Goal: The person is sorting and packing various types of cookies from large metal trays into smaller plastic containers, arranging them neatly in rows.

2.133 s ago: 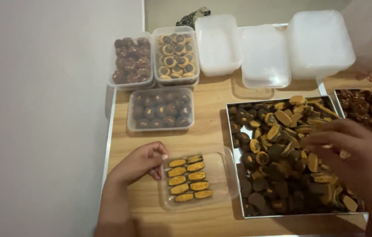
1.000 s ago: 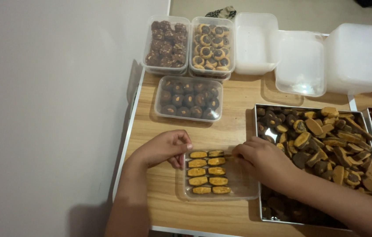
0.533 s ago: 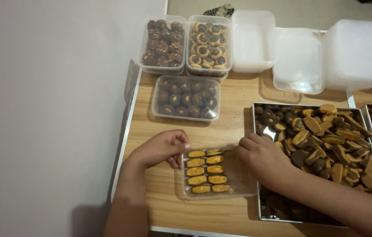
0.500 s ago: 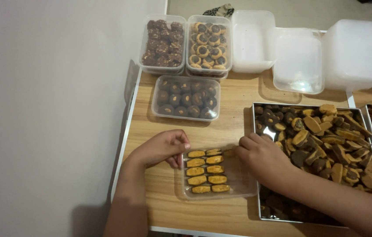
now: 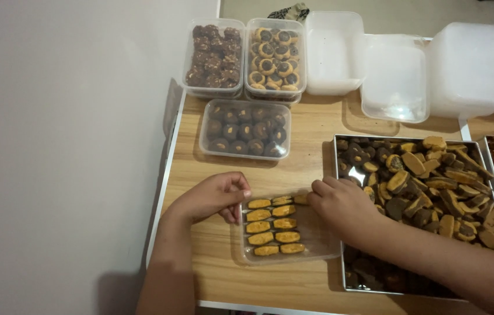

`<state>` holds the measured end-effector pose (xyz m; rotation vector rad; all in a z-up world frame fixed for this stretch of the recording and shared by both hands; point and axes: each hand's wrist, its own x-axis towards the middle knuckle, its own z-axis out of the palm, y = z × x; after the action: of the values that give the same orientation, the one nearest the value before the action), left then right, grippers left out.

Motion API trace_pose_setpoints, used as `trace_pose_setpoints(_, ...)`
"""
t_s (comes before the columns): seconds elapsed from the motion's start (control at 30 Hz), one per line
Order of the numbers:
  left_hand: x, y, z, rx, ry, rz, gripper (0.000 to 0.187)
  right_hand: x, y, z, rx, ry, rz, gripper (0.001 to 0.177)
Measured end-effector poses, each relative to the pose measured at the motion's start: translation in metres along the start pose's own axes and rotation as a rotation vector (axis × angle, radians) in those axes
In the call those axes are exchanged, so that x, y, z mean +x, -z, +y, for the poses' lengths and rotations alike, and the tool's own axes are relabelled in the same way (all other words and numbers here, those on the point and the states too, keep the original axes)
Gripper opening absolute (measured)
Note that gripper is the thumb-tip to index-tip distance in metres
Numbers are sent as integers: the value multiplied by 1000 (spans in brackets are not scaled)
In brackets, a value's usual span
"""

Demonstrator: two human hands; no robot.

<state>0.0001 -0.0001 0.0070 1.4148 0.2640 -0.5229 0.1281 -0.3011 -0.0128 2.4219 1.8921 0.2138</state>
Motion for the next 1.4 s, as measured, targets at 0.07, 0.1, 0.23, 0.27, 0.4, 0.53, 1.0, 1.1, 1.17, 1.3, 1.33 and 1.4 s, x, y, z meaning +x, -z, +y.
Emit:
trace_pose_setpoints(0.07,0,0,0,0,-3,-2,19,3,3,0,-2,-1,-3,5)
trace_pose_setpoints(0.1,1,0,-1,0,-3,-2,18,4,7,0,7,10,9,4)
trace_pose_setpoints(0.23,0,-1,0,-23,15,4,20,4,9,1,27,14,40,6)
trace_pose_setpoints(0.27,1,0,-2,-20,16,1,20,1,8,4,26,9,41,6)
trace_pose_setpoints(0.4,6,1,-10,-32,23,8,20,-8,38,23,222,-108,80,7)
trace_pose_setpoints(0.53,-5,-5,12,17,87,34,18,-27,99,43,354,-471,79,19)
trace_pose_setpoints(1.0,0,-3,10,63,163,87,19,-112,107,85,393,-862,2,36)
trace_pose_setpoints(1.1,-1,-4,12,73,188,99,21,-107,95,82,320,-723,-76,41)
trace_pose_setpoints(1.17,0,-5,13,60,172,100,22,-105,87,80,272,-674,-117,43)
trace_pose_setpoints(1.3,-2,-5,13,57,194,119,21,-103,65,80,121,-482,-116,69)
trace_pose_setpoints(1.33,-1,-5,11,43,174,103,21,-104,61,81,97,-483,-205,83)
trace_pose_setpoints(1.4,-1,-5,12,37,180,102,21,-105,55,82,103,-478,-201,85)
